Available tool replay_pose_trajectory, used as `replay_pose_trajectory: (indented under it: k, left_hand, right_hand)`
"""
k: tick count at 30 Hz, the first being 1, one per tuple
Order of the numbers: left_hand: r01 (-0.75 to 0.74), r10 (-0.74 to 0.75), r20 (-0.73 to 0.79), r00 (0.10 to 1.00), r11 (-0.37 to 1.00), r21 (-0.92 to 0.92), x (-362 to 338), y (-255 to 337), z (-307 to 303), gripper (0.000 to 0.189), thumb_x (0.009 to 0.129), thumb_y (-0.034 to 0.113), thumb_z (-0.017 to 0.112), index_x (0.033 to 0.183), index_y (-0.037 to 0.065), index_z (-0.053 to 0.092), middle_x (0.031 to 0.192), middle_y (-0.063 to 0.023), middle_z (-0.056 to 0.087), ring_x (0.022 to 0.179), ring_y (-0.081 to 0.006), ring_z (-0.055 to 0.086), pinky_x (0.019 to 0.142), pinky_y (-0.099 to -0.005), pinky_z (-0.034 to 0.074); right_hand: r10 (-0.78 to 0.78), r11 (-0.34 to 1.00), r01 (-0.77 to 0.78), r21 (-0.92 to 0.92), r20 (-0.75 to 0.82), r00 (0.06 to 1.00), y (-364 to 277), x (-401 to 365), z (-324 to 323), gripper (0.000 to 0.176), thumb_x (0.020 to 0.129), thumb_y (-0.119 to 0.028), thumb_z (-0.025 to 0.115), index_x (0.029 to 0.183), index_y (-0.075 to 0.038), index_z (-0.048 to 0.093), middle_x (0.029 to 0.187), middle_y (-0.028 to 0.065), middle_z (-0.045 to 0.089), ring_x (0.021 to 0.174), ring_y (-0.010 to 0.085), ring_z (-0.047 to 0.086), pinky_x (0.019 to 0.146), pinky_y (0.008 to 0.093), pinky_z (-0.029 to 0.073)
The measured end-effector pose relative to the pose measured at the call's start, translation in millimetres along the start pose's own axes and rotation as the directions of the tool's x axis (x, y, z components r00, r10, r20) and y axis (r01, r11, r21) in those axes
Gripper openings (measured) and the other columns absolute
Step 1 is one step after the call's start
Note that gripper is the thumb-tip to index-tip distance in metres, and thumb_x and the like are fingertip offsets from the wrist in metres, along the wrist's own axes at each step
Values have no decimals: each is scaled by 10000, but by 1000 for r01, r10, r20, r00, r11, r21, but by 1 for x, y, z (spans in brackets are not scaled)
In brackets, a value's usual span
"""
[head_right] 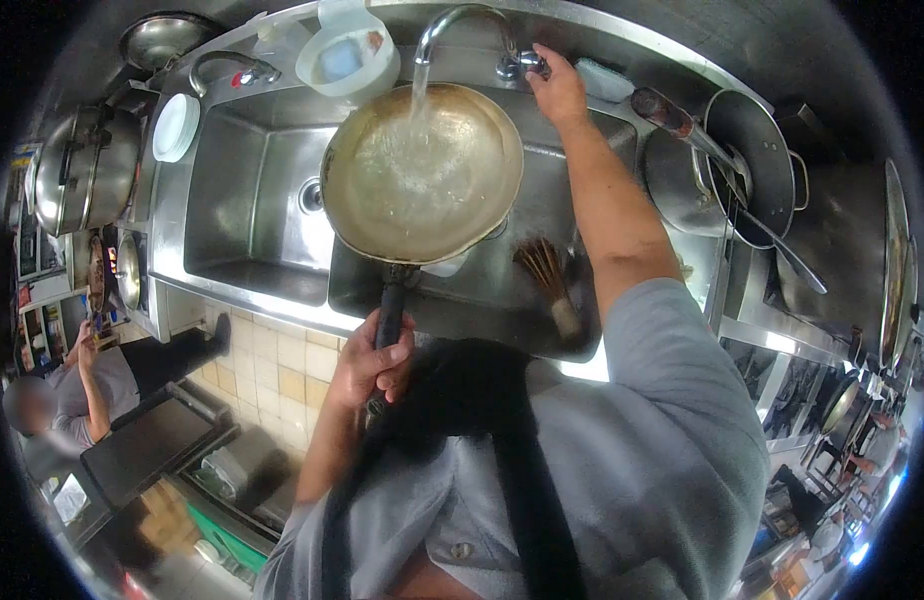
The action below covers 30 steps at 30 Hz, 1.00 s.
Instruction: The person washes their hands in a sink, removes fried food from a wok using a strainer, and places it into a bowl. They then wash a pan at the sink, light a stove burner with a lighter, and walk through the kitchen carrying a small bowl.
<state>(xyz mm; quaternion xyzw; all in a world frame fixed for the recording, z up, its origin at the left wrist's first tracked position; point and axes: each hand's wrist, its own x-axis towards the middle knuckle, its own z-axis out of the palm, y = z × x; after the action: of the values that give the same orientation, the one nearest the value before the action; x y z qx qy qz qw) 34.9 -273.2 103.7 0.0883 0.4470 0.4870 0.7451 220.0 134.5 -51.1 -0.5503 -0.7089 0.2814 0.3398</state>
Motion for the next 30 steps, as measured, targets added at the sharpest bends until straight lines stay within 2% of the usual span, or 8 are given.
replay_pose_trajectory:
  k: [7,12,16,17,20,24,26,30]
  left_hand:
    - [14,-14,1,1000,1000,0,-1,-2,0,339,795,28,613,1067,-7,415,704,-42,450,412,-84,384,346,-246,374]
    - [18,-17,-19,1000,998,61,-4,-4,3,333,800,43,608,1070,7,417,707,-39,451,417,-83,387,347,-247,373]
    - [18,-20,18,1000,991,129,-8,-6,1,332,800,49,601,1073,11,417,705,-40,449,419,-80,390,348,-242,373]
    - [17,-16,-3,1000,991,137,-10,-4,2,330,799,52,599,1072,13,417,705,-40,448,419,-77,389,348,-240,374]
    - [56,-74,72,995,973,225,-13,-2,-3,321,801,67,589,1066,17,415,676,-32,439,414,-72,383,348,-235,373]
    - [64,-100,82,992,928,366,-16,4,-12,293,815,72,575,1054,31,410,637,-16,426,397,-72,367,344,-231,363]
    - [155,-204,63,977,883,443,-17,11,-25,288,818,61,574,1054,39,411,655,-20,437,398,-73,368,343,-230,361]
    - [167,-305,225,925,860,481,-20,8,-35,274,829,44,561,1060,40,414,703,-30,454,413,-77,379,339,-237,358]
  right_hand:
    - [263,839,-282,466,107,959,-10,10,-2,342,844,-224,630,1149,-79,579,768,15,582,493,107,503,459,259,446]
    - [458,641,-544,541,299,837,-15,29,-3,286,842,-286,625,974,-33,608,665,56,535,495,135,511,440,281,460]
    - [596,379,-604,702,314,739,-21,6,-9,388,852,-375,614,1019,-29,564,828,98,583,601,182,588,488,319,500]
    - [558,460,-572,679,281,781,-25,-8,-18,389,854,-365,612,1046,-32,555,890,104,590,632,186,602,509,320,504]
    - [370,730,-424,537,211,905,-24,-67,-52,368,858,-337,611,1110,-75,559,917,69,609,694,165,612,590,296,508]
    - [373,741,-346,576,75,925,-38,-203,-110,325,878,-251,590,1122,-39,558,906,47,620,660,122,587,584,260,485]
    - [409,642,-311,700,29,912,-46,-289,-132,288,881,-283,584,1026,-34,585,827,43,621,622,118,566,591,271,493]
    - [702,571,-623,534,74,708,-65,-464,-165,248,887,-282,585,921,-38,611,699,33,596,612,114,553,566,263,473]
